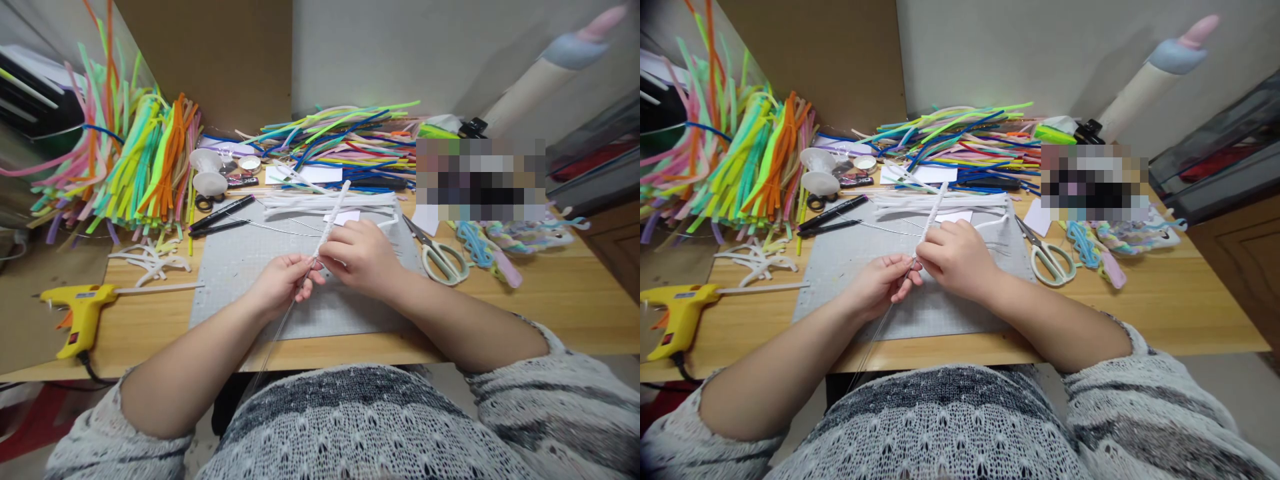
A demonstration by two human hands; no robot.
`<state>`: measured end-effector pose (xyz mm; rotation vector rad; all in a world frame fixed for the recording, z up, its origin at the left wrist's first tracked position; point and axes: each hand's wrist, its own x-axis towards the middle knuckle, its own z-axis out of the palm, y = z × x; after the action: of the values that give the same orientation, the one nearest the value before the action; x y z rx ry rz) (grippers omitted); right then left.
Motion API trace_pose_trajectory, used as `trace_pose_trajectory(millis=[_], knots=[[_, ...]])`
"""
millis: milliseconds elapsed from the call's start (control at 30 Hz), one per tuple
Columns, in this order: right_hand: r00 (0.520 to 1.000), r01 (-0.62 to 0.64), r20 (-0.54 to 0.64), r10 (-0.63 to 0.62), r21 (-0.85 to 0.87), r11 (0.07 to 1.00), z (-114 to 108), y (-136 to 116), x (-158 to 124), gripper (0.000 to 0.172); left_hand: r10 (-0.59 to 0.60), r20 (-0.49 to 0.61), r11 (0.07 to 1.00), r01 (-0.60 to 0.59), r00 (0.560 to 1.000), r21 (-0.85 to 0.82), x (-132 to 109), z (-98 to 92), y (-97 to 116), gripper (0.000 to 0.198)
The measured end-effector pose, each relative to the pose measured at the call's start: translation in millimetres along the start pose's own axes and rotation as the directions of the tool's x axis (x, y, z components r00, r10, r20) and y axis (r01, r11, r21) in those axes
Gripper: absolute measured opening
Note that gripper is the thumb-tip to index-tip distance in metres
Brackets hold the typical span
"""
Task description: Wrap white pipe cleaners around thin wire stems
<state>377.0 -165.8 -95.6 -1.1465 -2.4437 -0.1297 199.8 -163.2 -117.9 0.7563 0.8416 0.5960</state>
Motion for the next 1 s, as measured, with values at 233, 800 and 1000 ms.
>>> trace_pose_trajectory(millis=[233, 800, 1000], knots=[[0.999, 0.030, -0.029, -0.031, -0.038, 0.999, 1.1, -2.9, -1.0, 0.022, -0.005, 0.009, 1.000, 0.005, 1.000, -0.020, -0.7, -0.6, 1.0, 0.018], [0.996, 0.068, 0.064, -0.060, -0.124, 0.990, -2.7, -0.9, 1.7, 0.019, 0.165, -0.077, 0.925, -0.128, 0.983, 0.358, -3.1, 6.8, -3.0, 0.020], [0.998, 0.056, -0.009, -0.057, -0.073, 0.996, -4.4, 3.6, 0.8, 0.020, 0.203, -0.118, 0.937, -0.157, 0.972, 0.313, -4.0, 2.5, -1.5, 0.018]])
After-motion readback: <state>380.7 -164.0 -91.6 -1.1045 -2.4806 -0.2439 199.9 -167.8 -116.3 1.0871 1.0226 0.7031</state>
